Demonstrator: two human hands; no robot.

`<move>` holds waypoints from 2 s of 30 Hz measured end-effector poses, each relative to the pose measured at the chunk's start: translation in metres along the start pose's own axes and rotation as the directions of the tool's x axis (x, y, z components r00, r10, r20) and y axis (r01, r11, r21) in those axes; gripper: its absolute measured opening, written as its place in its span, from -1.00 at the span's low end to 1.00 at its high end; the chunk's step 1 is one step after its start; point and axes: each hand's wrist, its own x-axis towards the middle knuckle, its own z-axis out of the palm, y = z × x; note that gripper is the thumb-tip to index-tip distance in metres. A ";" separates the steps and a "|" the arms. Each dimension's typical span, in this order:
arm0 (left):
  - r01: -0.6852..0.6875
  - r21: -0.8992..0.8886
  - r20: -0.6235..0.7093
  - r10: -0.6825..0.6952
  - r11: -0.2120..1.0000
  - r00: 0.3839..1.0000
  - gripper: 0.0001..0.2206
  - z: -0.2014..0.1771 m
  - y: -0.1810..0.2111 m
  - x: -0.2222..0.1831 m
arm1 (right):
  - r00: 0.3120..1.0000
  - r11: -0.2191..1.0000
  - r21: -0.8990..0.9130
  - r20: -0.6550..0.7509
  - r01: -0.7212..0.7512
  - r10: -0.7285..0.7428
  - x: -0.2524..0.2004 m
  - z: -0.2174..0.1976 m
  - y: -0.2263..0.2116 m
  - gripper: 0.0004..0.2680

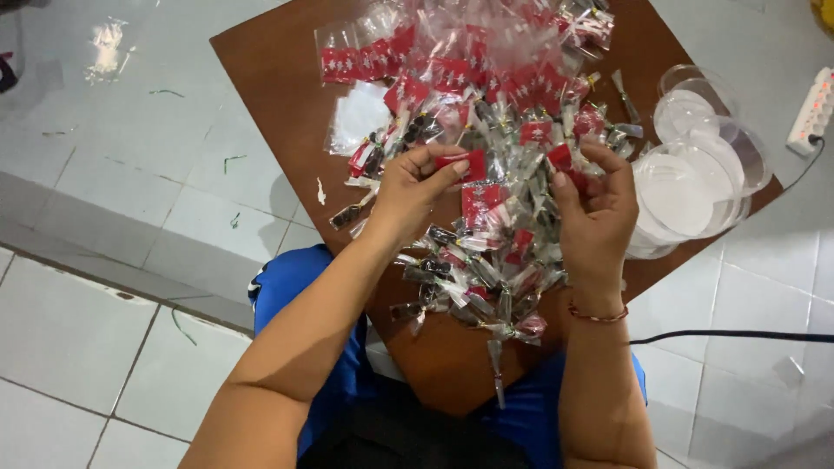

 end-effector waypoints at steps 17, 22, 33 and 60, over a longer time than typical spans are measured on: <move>0.074 0.061 0.078 -0.079 0.995 0.994 -0.73 -0.012 -0.026 0.006 | 0.982 0.973 0.158 -0.065 -0.167 0.179 -0.002 -0.003 0.025 -0.87; 0.075 0.036 0.068 -0.078 0.996 0.995 -0.73 -0.013 -0.026 0.007 | 0.983 0.978 0.112 -0.014 -0.178 0.180 -0.002 -0.002 0.022 -0.89; 0.085 0.287 0.253 -0.162 0.954 0.954 -0.74 0.001 0.003 -0.010 | 0.975 0.970 0.103 0.013 -0.221 0.221 -0.002 -0.004 0.017 -0.79; -0.013 0.320 0.360 -0.109 0.947 0.927 -0.75 0.015 0.014 -0.018 | 0.912 0.890 0.224 0.206 -0.396 0.354 -0.008 0.005 0.013 -0.86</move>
